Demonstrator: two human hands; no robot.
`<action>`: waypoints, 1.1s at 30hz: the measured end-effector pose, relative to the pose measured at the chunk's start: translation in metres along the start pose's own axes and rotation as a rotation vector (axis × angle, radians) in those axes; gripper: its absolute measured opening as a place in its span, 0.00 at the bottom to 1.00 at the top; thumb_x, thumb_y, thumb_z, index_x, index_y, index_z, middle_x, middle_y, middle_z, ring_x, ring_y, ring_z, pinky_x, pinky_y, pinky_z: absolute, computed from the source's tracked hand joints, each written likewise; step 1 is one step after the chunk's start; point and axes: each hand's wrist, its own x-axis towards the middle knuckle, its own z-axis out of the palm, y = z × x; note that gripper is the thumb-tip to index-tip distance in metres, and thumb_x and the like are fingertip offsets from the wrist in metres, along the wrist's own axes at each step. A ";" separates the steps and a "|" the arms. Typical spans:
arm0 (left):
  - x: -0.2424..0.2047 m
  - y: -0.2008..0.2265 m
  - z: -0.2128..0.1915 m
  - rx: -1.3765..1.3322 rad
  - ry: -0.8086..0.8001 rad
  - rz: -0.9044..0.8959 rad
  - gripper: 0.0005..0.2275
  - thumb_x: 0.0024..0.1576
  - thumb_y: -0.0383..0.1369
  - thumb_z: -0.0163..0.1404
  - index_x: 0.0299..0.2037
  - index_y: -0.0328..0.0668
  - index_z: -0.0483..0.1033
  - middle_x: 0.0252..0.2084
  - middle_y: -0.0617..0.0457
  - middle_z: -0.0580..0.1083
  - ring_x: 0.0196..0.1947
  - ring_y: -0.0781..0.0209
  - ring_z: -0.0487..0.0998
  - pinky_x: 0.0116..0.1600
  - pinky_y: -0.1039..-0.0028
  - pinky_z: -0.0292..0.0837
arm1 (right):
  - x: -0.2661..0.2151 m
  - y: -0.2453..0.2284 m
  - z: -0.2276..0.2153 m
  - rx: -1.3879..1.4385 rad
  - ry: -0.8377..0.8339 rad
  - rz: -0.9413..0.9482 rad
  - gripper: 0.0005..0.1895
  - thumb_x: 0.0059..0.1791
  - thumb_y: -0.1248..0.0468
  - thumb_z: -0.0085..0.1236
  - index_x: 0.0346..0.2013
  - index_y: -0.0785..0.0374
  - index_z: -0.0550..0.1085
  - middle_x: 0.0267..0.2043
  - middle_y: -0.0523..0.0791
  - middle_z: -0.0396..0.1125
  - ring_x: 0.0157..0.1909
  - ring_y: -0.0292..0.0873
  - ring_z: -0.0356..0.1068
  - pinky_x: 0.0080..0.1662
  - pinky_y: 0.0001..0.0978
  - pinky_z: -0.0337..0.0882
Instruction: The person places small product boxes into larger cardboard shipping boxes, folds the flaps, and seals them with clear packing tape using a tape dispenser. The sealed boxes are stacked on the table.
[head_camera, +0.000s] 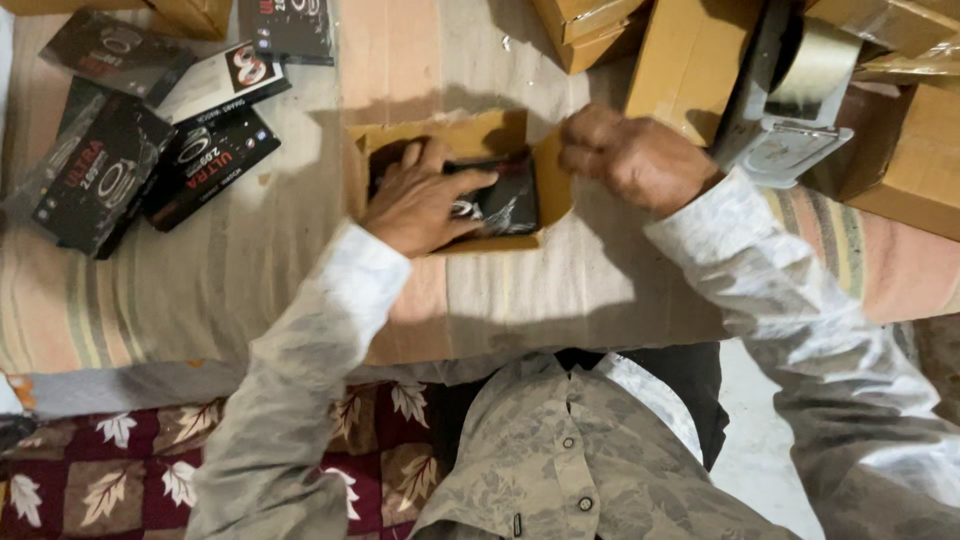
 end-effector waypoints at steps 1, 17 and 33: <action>0.002 0.009 0.004 0.021 0.090 -0.006 0.29 0.45 0.46 0.65 0.60 0.65 0.76 0.58 0.44 0.64 0.60 0.41 0.62 0.62 0.47 0.58 | 0.001 0.006 -0.002 -0.019 -0.010 0.015 0.17 0.45 0.75 0.54 0.48 0.67 0.76 0.52 0.52 0.69 0.50 0.54 0.73 0.45 0.39 0.76; -0.075 -0.003 0.068 -0.799 0.867 -0.156 0.25 0.57 0.32 0.64 0.63 0.34 0.69 0.58 0.40 0.77 0.60 0.53 0.77 0.64 0.66 0.73 | -0.014 -0.065 0.070 0.420 0.426 0.220 0.24 0.49 0.63 0.62 0.57 0.67 0.70 0.59 0.54 0.69 0.66 0.57 0.64 0.63 0.47 0.69; -0.019 -0.023 0.044 0.101 0.796 -0.041 0.22 0.59 0.46 0.62 0.52 0.41 0.69 0.60 0.43 0.69 0.69 0.38 0.62 0.76 0.46 0.44 | 0.009 -0.051 0.099 0.687 0.632 0.617 0.24 0.56 0.65 0.56 0.65 0.68 0.63 0.59 0.53 0.62 0.57 0.50 0.68 0.57 0.41 0.71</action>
